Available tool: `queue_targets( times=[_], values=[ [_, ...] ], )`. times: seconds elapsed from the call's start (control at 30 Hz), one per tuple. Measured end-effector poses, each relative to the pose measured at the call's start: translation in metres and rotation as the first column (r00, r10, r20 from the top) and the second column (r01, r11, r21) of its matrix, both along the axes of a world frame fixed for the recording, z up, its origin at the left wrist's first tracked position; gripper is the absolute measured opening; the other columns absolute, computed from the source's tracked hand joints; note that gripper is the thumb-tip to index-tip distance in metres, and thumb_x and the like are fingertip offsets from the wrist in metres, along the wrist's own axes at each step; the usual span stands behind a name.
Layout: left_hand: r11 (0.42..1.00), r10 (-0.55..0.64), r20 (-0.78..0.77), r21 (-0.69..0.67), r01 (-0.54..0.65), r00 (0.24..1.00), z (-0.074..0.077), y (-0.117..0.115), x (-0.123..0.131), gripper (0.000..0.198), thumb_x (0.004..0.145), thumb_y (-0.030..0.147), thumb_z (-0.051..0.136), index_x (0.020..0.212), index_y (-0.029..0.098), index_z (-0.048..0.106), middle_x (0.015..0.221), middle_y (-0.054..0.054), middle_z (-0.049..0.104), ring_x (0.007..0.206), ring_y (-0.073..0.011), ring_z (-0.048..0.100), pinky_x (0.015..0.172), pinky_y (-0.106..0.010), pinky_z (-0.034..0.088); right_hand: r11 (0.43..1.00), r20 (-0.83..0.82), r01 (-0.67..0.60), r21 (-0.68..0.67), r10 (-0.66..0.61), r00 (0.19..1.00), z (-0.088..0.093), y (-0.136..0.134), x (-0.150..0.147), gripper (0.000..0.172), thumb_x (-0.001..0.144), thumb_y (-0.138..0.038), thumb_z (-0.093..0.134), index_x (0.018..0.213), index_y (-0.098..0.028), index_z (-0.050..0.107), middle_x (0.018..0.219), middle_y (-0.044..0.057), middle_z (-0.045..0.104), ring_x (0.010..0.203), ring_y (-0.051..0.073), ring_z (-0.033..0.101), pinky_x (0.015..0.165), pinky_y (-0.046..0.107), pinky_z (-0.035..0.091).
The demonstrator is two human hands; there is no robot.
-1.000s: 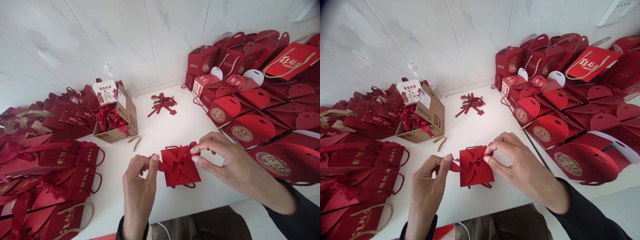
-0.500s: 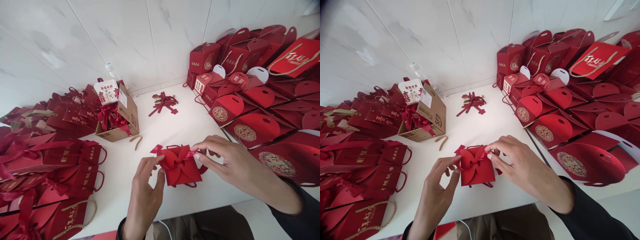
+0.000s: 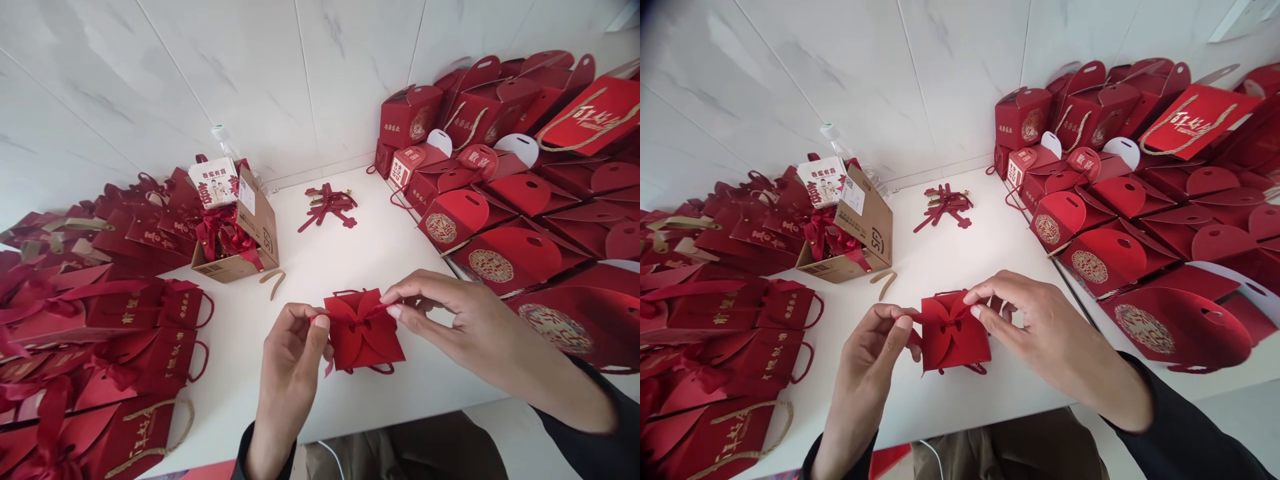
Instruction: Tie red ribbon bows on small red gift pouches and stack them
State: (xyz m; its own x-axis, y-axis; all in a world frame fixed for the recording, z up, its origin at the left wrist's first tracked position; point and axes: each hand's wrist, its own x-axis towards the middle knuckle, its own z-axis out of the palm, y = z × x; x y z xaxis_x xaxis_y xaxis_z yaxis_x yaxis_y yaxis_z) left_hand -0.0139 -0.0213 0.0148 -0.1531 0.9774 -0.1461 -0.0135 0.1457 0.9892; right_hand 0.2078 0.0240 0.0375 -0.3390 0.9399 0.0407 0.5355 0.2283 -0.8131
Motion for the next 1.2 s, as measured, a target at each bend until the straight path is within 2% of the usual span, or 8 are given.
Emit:
queue_targets(
  times=[0.13,0.27,0.47,0.57,0.73,0.87,1.0,1.2],
  values=[
    [0.996,-0.03,0.214,-0.077,0.048,0.976,0.004,0.003,-0.005,0.026,0.095,0.042,0.067,0.087,0.021,0.053,0.081,0.004,0.061,0.06,-0.0094,0.061,0.06,-0.024,0.051,0.999,-0.023,0.034,-0.041,-0.035,0.999,0.004,0.0,0.001,0.011,0.097,-0.041,0.063,0.099,-0.035,0.071,0.101,-0.006,0.075,0.087,0.014,0.071,0.055,0.02,0.051],
    [0.99,-0.113,0.272,-0.047,0.13,0.956,0.008,0.003,-0.005,0.02,0.095,0.033,0.069,0.089,0.021,0.055,0.102,0.0,0.068,0.065,-0.0078,0.062,0.067,-0.024,0.053,0.996,-0.066,0.025,-0.084,-0.03,0.997,0.009,0.0,-0.002,0.013,0.097,-0.044,0.063,0.099,-0.035,0.071,0.1,-0.006,0.076,0.088,0.014,0.07,0.059,0.019,0.052],
    [0.989,-0.122,0.111,0.094,0.112,0.986,0.011,0.005,0.005,0.009,0.096,0.03,0.068,0.093,0.021,0.066,0.091,0.001,0.063,0.072,-0.0078,0.06,0.067,-0.018,0.05,0.985,-0.12,-0.108,-0.135,0.092,0.988,0.005,0.002,-0.024,0.018,0.097,-0.032,0.064,0.114,-0.032,0.069,0.096,-0.005,0.074,0.08,0.011,0.066,0.061,0.019,0.051],
    [0.982,-0.112,0.071,0.164,0.099,0.991,0.013,0.007,0.008,0.008,0.094,0.028,0.07,0.091,0.021,0.068,0.091,0.001,0.063,0.074,-0.0073,0.058,0.068,-0.016,0.049,0.975,-0.153,-0.185,-0.124,0.165,0.974,0.002,0.003,-0.036,0.011,0.098,-0.026,0.062,0.104,-0.026,0.071,0.091,-0.004,0.071,0.073,0.009,0.063,0.06,0.019,0.049],
    [0.989,-0.115,0.091,0.105,0.105,0.989,0.01,0.006,0.004,0.015,0.098,0.036,0.065,0.11,0.027,0.066,0.084,0.002,0.066,0.071,-0.0083,0.057,0.066,-0.017,0.048,0.985,-0.145,-0.155,-0.069,0.144,0.979,0.005,0.003,-0.037,0.011,0.1,-0.026,0.059,0.095,-0.025,0.07,0.086,-0.004,0.068,0.068,0.009,0.059,0.051,0.02,0.041],
    [0.988,-0.149,-0.082,0.033,0.152,0.986,0.007,0.004,0.002,0.035,0.095,0.039,0.068,0.129,0.03,0.064,0.093,-0.001,0.068,0.084,-0.0144,0.06,0.077,-0.025,0.05,0.977,-0.153,-0.14,-0.161,0.116,0.981,0.01,0.003,-0.034,0.014,0.101,-0.031,0.056,0.098,-0.025,0.068,0.093,-0.001,0.072,0.074,0.013,0.063,0.052,0.02,0.046],
    [0.98,-0.19,-0.193,0.029,0.199,0.963,0.006,0.007,0.007,0.021,0.094,0.035,0.068,0.11,0.024,0.074,0.096,-0.004,0.069,0.085,-0.0169,0.06,0.077,-0.029,0.048,0.98,-0.15,-0.108,-0.167,0.083,0.985,0.011,0.004,-0.034,0.014,0.1,-0.032,0.056,0.098,-0.025,0.069,0.096,0.0,0.074,0.077,0.014,0.067,0.057,0.022,0.051],
    [0.994,-0.109,-0.138,0.013,0.112,0.984,0.008,0.012,0.013,0.025,0.099,0.039,0.059,0.094,0.021,0.075,0.061,0.003,0.052,0.061,-0.0127,0.05,0.059,-0.024,0.043,0.994,-0.077,-0.058,-0.095,0.051,0.996,0.01,0.005,-0.024,0.021,0.096,-0.033,0.062,0.116,-0.029,0.07,0.096,-0.002,0.076,0.082,0.013,0.07,0.063,0.021,0.055]
  ],
)
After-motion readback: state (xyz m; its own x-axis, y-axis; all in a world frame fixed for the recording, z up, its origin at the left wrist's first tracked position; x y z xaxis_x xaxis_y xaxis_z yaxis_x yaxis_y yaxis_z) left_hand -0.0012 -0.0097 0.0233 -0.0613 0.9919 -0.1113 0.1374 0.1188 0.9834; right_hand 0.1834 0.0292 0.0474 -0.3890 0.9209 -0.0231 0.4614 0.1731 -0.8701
